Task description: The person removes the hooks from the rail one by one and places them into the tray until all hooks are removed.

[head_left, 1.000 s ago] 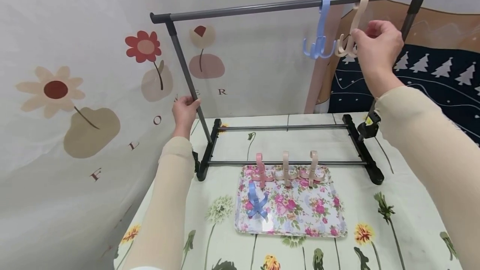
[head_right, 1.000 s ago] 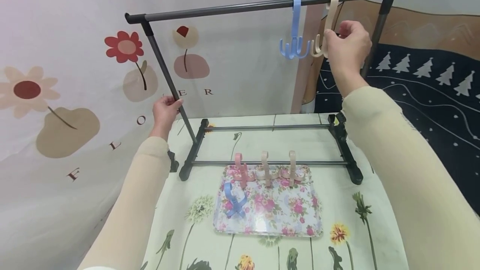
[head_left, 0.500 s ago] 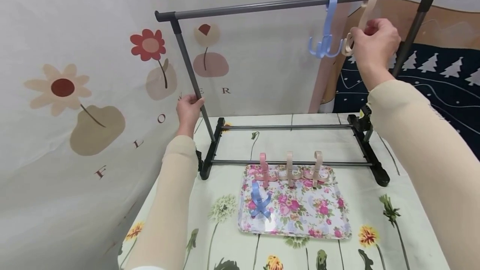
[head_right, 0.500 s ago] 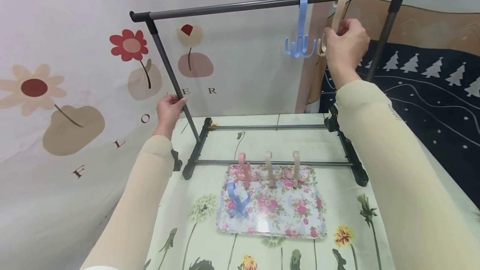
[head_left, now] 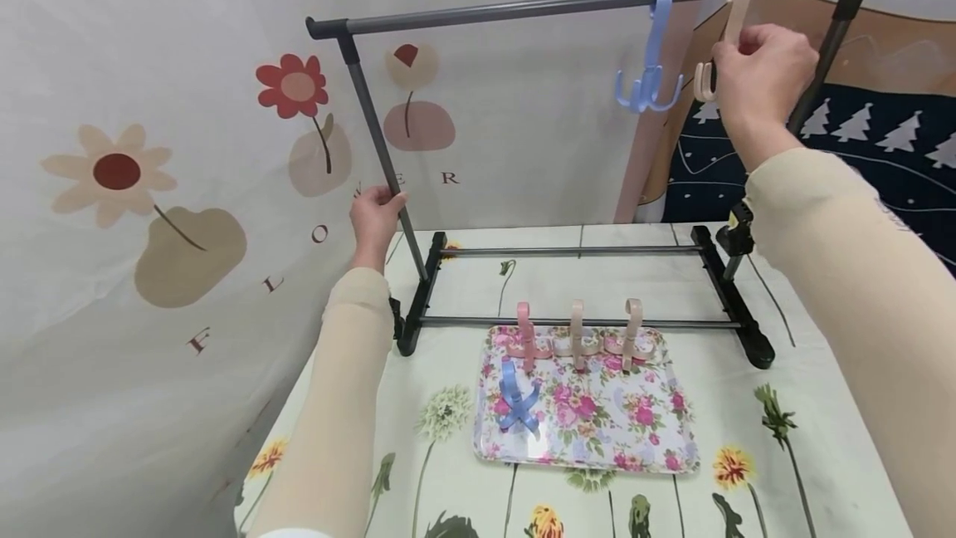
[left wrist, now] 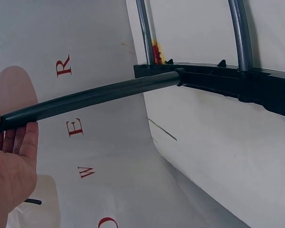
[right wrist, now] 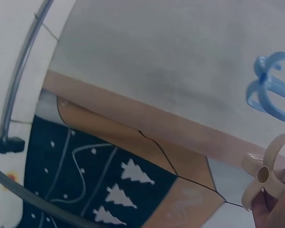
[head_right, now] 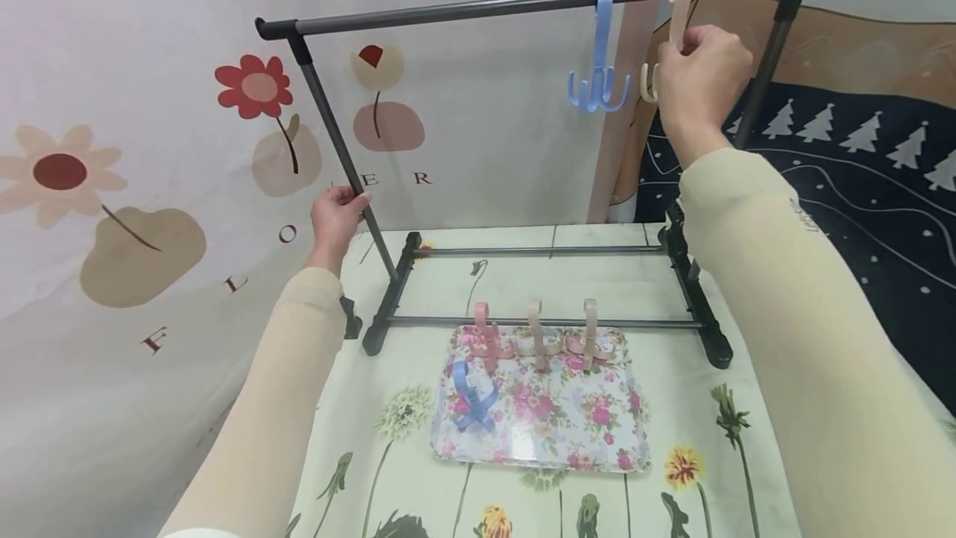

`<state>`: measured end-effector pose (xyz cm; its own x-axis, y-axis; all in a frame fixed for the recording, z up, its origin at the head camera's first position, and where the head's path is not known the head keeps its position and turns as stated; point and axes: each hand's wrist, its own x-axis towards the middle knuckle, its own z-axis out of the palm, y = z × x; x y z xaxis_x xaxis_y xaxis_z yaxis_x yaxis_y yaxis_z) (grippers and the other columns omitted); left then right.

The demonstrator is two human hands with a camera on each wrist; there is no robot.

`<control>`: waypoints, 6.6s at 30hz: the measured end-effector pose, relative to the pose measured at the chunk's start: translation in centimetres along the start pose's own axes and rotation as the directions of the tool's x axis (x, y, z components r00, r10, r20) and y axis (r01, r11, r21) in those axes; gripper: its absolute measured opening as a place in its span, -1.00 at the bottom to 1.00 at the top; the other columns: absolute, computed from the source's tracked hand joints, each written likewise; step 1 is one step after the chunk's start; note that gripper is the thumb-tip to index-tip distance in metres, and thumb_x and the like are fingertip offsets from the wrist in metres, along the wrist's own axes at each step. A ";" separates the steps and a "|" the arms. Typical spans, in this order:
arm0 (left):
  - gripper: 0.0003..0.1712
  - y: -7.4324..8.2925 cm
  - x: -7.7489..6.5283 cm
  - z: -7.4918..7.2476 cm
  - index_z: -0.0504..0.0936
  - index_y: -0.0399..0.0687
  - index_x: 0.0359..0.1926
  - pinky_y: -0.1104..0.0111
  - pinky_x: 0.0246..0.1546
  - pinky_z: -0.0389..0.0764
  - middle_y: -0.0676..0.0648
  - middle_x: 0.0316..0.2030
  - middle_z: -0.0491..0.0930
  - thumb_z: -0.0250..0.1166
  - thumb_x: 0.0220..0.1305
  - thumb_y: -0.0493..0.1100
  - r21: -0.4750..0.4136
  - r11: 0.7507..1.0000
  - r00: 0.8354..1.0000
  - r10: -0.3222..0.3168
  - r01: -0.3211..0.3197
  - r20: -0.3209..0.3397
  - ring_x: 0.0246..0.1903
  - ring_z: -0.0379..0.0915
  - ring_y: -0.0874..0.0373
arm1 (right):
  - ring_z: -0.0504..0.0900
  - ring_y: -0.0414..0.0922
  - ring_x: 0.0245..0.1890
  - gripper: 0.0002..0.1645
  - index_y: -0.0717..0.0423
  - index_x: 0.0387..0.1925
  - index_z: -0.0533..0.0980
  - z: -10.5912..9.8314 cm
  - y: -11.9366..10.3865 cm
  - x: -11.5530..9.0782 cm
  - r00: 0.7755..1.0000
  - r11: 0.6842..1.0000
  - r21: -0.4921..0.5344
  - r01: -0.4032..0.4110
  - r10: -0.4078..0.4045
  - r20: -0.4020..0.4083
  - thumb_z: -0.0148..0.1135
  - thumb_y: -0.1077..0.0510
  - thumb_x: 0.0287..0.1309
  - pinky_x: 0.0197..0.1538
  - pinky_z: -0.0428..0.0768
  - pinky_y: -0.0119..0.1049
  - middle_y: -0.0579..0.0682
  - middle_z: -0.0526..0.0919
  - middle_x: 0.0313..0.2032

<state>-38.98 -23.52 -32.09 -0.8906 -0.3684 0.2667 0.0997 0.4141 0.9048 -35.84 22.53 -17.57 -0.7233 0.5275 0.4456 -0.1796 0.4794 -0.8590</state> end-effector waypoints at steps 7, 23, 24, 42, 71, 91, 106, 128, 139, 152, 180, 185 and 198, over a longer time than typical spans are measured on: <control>-0.64 -0.2 0.3 -0.3 0.60 -0.20 0.08 0.19 0.12 0.46 -0.15 -0.02 0.61 0.29 0.38 -0.08 0.003 1.000 1.000 0.009 -0.009 0.003 0.01 0.51 0.03 | 0.43 -0.29 0.19 -0.50 -0.03 0.22 0.55 -1.1 -1.9 0.1 0.999 0.989 -0.147 0.012 -0.007 0.036 0.07 -0.11 0.38 0.24 0.40 -0.41 -0.07 0.60 0.18; -0.59 -0.2 0.3 -0.8 0.59 -0.17 0.12 0.19 0.14 0.44 -0.12 0.01 0.60 0.28 0.39 -0.01 0.024 0.999 0.999 -0.024 0.023 0.026 0.04 0.49 0.04 | 0.26 -0.06 0.37 -0.45 0.14 0.24 0.51 -1.6 -4.4 -0.2 0.991 0.925 -0.363 0.115 -0.083 0.104 -0.12 -0.03 0.40 0.33 0.30 -0.34 0.16 0.52 0.23; -0.59 -0.2 0.4 -0.8 0.59 -0.17 0.11 0.19 0.14 0.44 -0.12 0.01 0.60 0.28 0.39 -0.01 0.020 1.000 0.999 -0.023 0.023 0.025 0.03 0.49 0.04 | 0.26 -0.05 0.37 -0.45 0.14 0.25 0.50 -1.6 -4.5 -0.2 0.990 0.924 -0.363 0.123 -0.092 0.102 -0.12 -0.03 0.41 0.33 0.30 -0.34 0.15 0.52 0.24; -0.62 -0.3 0.4 -0.3 0.60 -0.19 0.09 0.20 0.11 0.46 -0.13 -0.02 0.60 0.28 0.39 -0.06 0.008 1.000 1.000 -0.011 0.011 0.016 -0.01 0.52 0.03 | 0.31 -0.27 0.31 -0.47 0.01 0.26 0.52 -1.4 -3.4 -0.3 0.994 0.979 -0.173 0.106 -0.100 0.046 0.04 -0.11 0.39 0.24 0.38 -0.44 0.02 0.54 0.22; -0.61 -0.3 0.3 -0.7 0.60 -0.19 0.09 0.20 0.13 0.46 -0.12 -0.02 0.60 0.27 0.39 -0.03 0.004 1.000 0.999 -0.027 0.027 0.021 0.00 0.52 0.04 | 0.52 -0.40 -0.20 -0.65 -0.01 0.05 0.60 -2.4 -0.4 -3.2 0.993 0.980 0.185 0.072 -0.087 0.074 0.30 0.00 0.26 0.12 0.50 -0.44 -0.30 0.54 -0.27; -0.61 -0.3 0.4 -0.8 0.60 -0.18 0.11 0.22 0.12 0.48 -0.13 0.01 0.60 0.27 0.40 -0.04 0.001 1.000 0.999 -0.029 0.029 0.032 0.02 0.53 0.04 | 0.61 -0.31 -0.22 -0.64 0.03 -0.06 0.64 -2.6 2.1 -9.6 0.924 0.983 0.099 0.157 -0.181 0.337 0.38 -0.07 0.20 -0.08 0.59 -0.48 -0.22 0.66 -0.28; -0.64 -0.6 0.3 -1.0 0.59 -0.21 0.08 0.19 0.11 0.47 -0.14 -0.02 0.59 0.27 0.40 -0.07 -0.002 1.000 0.999 -0.027 0.027 0.029 0.00 0.51 0.02 | 0.59 -0.17 -0.32 -0.69 0.12 -0.09 0.64 -1.7 3.0 -14.8 0.835 0.968 0.119 0.223 -0.252 0.489 0.38 0.01 0.23 -0.29 0.56 -0.51 -0.07 0.70 -0.31; -0.63 -0.4 0.0 -0.9 0.59 -0.21 0.09 0.25 0.06 0.51 -0.14 -0.02 0.59 0.27 0.40 -0.07 -0.016 1.000 1.000 -0.015 0.016 0.021 -0.01 0.52 0.05 | 0.71 -0.10 -0.28 -0.87 0.16 -0.23 0.65 0.7 8.2 -21.6 0.698 0.983 0.113 0.143 -0.181 0.692 0.39 0.19 0.21 -0.26 0.66 -0.37 0.04 0.74 -0.27; -0.63 -0.3 0.0 -0.9 0.60 -0.21 0.09 0.25 0.07 0.51 -0.14 -0.03 0.59 0.27 0.40 -0.07 -0.024 1.000 1.000 -0.020 0.020 0.018 -0.01 0.52 0.04 | 0.71 -0.10 -0.27 -0.88 0.15 -0.24 0.66 1.1 10.8 -25.2 0.650 0.993 0.070 0.093 -0.114 0.752 0.39 0.19 0.20 -0.30 0.66 -0.31 0.01 0.74 -0.28; -0.65 -0.5 0.1 -0.9 0.60 -0.22 0.07 0.24 0.07 0.51 -0.15 -0.03 0.60 0.28 0.39 -0.09 -0.031 0.999 1.000 -0.013 0.014 0.017 -0.01 0.53 0.04 | 0.64 -0.19 -0.39 -0.90 0.04 -0.39 0.62 2.3 14.4 -28.5 0.621 0.998 0.032 0.046 -0.053 0.782 0.44 0.19 0.13 -0.39 0.57 -0.34 -0.12 0.69 -0.37; -0.64 -0.4 0.1 -0.8 0.61 -0.19 0.07 0.22 0.10 0.50 -0.14 -0.02 0.60 0.28 0.39 -0.06 -0.029 0.999 1.000 -0.016 0.017 0.020 0.00 0.53 0.04 | 0.67 -0.18 -0.34 -0.86 0.08 -0.32 0.62 3.1 16.6 -30.3 0.611 1.000 0.004 0.029 -0.021 0.791 0.42 0.32 0.09 -0.34 0.61 -0.32 -0.11 0.69 -0.38; -0.65 -0.4 0.2 -0.9 0.60 -0.19 0.08 0.20 0.13 0.48 -0.15 0.00 0.60 0.27 0.40 -0.09 -0.028 0.999 0.999 -0.024 0.025 0.026 0.02 0.53 0.03 | 0.70 -0.12 -0.27 -0.83 0.12 -0.26 0.62 2.6 16.3 -30.1 0.591 0.999 0.042 0.013 -0.042 0.806 0.45 0.26 0.09 -0.30 0.64 -0.34 -0.08 0.70 -0.32; -0.66 -0.5 0.1 -0.9 0.61 -0.21 0.06 0.21 0.12 0.48 -0.15 -0.02 0.60 0.27 0.40 -0.09 -0.029 1.000 1.000 -0.004 0.004 0.019 0.01 0.54 0.02 | 0.64 -0.02 -0.06 -0.35 0.19 0.11 0.55 0.9 14.6 -28.7 0.569 0.999 -0.022 -0.023 0.031 0.822 0.53 0.01 0.02 -0.11 0.64 -0.24 -0.02 0.67 -0.11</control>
<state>-38.73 -24.48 -32.25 -0.8992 -0.3541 0.2571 0.1085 0.3886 0.9150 -18.32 13.78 -43.13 -0.9651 -0.2612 0.0197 -0.1483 0.4827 -0.8631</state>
